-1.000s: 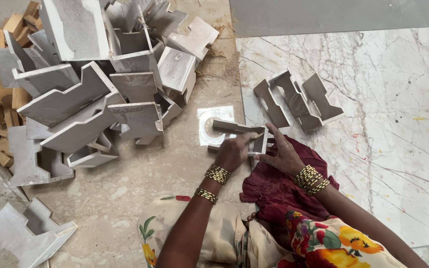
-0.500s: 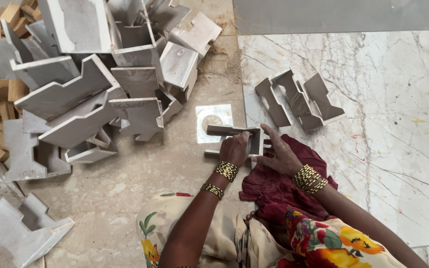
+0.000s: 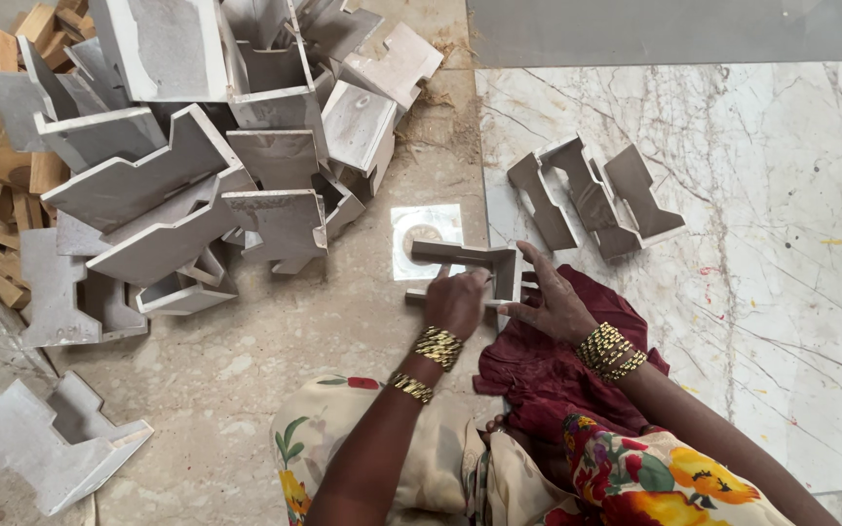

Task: The person sits on the floor and sands plaster molding pieces one at a time using a small sanding block, rubbing the edges and surfaces of each piece, then places the finished piece onto a growing pile of sanded moldings beside them.

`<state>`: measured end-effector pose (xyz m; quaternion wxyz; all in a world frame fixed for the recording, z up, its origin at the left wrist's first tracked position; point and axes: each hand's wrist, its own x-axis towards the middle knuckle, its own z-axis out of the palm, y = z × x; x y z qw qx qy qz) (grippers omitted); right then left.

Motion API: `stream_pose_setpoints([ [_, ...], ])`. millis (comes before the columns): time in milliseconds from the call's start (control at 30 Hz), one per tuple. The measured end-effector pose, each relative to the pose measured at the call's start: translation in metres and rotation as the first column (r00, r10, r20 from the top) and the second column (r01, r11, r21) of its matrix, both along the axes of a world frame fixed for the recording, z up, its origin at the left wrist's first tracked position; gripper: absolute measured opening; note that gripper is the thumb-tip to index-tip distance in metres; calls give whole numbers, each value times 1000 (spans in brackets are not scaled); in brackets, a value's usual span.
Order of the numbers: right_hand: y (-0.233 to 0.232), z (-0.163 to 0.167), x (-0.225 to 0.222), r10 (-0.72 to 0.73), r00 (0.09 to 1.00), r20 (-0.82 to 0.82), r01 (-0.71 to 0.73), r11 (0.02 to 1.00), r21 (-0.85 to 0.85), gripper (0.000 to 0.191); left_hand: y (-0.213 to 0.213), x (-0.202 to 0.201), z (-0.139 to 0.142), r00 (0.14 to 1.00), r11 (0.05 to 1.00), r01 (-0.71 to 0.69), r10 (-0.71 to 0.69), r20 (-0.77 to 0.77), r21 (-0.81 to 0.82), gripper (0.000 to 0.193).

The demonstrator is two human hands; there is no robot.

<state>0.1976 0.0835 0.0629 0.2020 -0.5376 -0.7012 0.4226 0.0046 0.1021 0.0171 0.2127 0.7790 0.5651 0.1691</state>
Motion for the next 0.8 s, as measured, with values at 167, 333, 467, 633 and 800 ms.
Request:
stream_pose_setpoints([
  [167, -1, 3, -3, 43, 999, 18, -44, 998, 51, 107, 8, 17, -23, 999, 985, -27, 33, -29, 171, 9],
  [333, 2, 3, -1, 18, 1000, -17, -19, 998, -62, 108, 8, 4, -7, 844, 968, -250, 214, 492, 9, 16],
  [467, 4, 1, 0, 18, 1000, 22, -18, 1000, -2, 108, 8, -13, 17, 699, 930, -348, 341, 629, -117, 19],
  [633, 2, 0, -1, 61, 998, 7, -61, 995, 80, 107, -1, -12, 18, 941, 980, -125, 167, 295, -156, 24],
  [800, 3, 2, 0, 13, 998, 54, -9, 996, -84, 109, -2, 5, 5, 999, 995, 27, -22, 48, -99, 21],
])
